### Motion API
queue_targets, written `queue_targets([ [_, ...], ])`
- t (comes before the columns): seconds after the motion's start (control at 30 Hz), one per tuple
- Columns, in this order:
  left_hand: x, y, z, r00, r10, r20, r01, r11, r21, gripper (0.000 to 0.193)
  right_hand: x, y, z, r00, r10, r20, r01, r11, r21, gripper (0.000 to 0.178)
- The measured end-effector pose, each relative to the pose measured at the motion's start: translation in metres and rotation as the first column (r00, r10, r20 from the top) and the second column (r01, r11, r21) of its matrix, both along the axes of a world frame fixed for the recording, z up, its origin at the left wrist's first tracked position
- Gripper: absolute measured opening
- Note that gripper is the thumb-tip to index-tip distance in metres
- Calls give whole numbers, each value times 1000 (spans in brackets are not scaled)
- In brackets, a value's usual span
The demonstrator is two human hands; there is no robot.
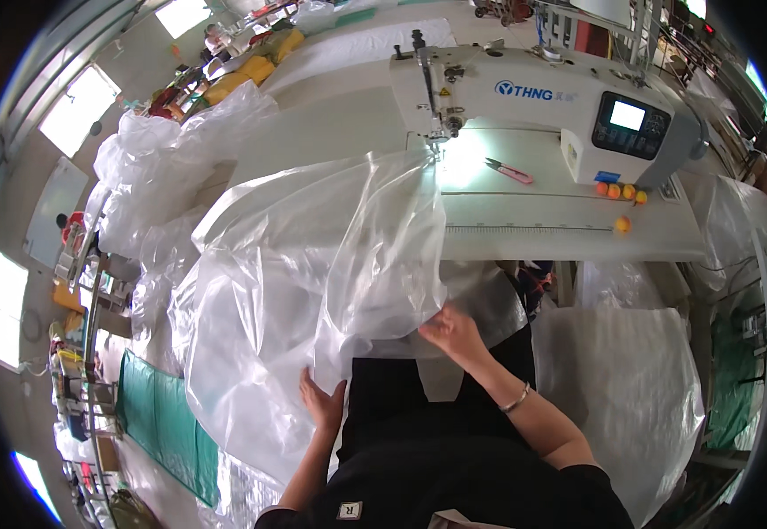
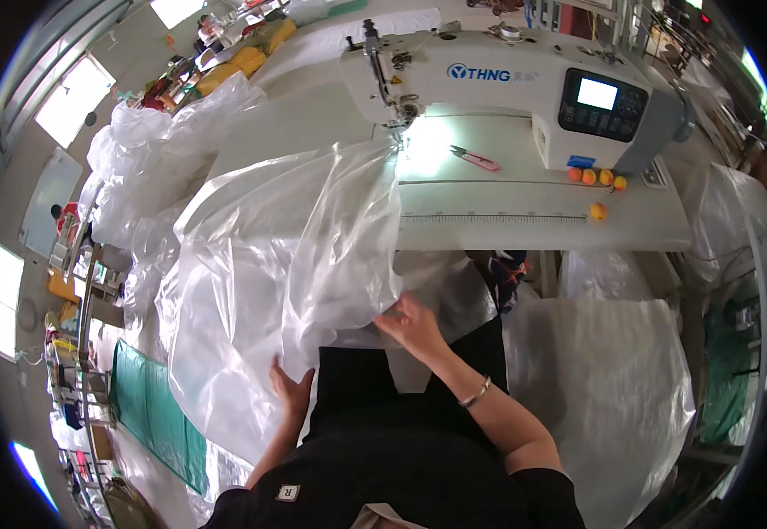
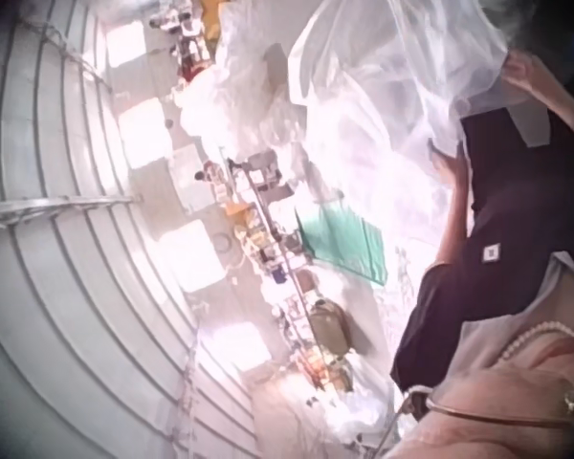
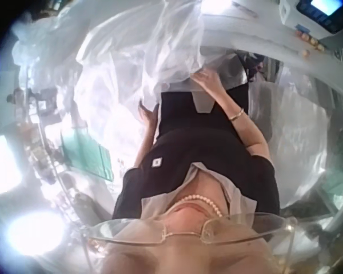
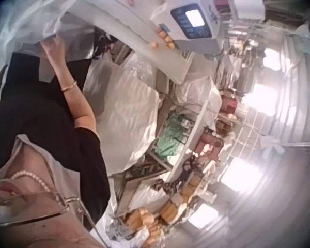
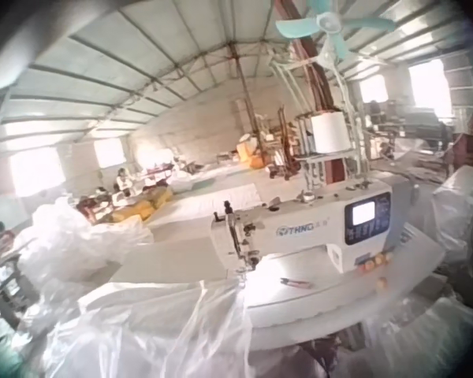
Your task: The person aligns and sews large white plastic sheets using an industrial sewing machine. They repeatedly fold the edges of the plastic, guide the material under the needle, and operate the machine to stitch seams. The person handles the plastic by hand, smoothing and adjusting it throughout the process.
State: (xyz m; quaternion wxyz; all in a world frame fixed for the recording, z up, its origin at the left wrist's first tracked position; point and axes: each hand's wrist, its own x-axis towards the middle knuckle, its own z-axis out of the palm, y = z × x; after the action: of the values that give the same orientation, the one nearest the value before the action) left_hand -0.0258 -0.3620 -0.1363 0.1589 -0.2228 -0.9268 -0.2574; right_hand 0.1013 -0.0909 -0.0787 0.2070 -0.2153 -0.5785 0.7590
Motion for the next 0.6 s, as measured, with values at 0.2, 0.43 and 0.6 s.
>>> queue_targets([
  [0.2, -13, -71, -76, 802, -154, 577, -239, 803, 546, 8, -18, -2, 19, 973, 168, 156, -156, 984, -86, 49],
  [0.43, -32, -128, 82, 911, -118, 396, -74, 896, 439, 13, -41, -32, 9, 865, 244, -438, -369, 901, -227, 88],
  [0.6, -31, -128, 198, 940, -153, 305, 46, 942, 331, 38, -38, -32, 28, 634, 252, -731, -641, 699, -316, 70],
])
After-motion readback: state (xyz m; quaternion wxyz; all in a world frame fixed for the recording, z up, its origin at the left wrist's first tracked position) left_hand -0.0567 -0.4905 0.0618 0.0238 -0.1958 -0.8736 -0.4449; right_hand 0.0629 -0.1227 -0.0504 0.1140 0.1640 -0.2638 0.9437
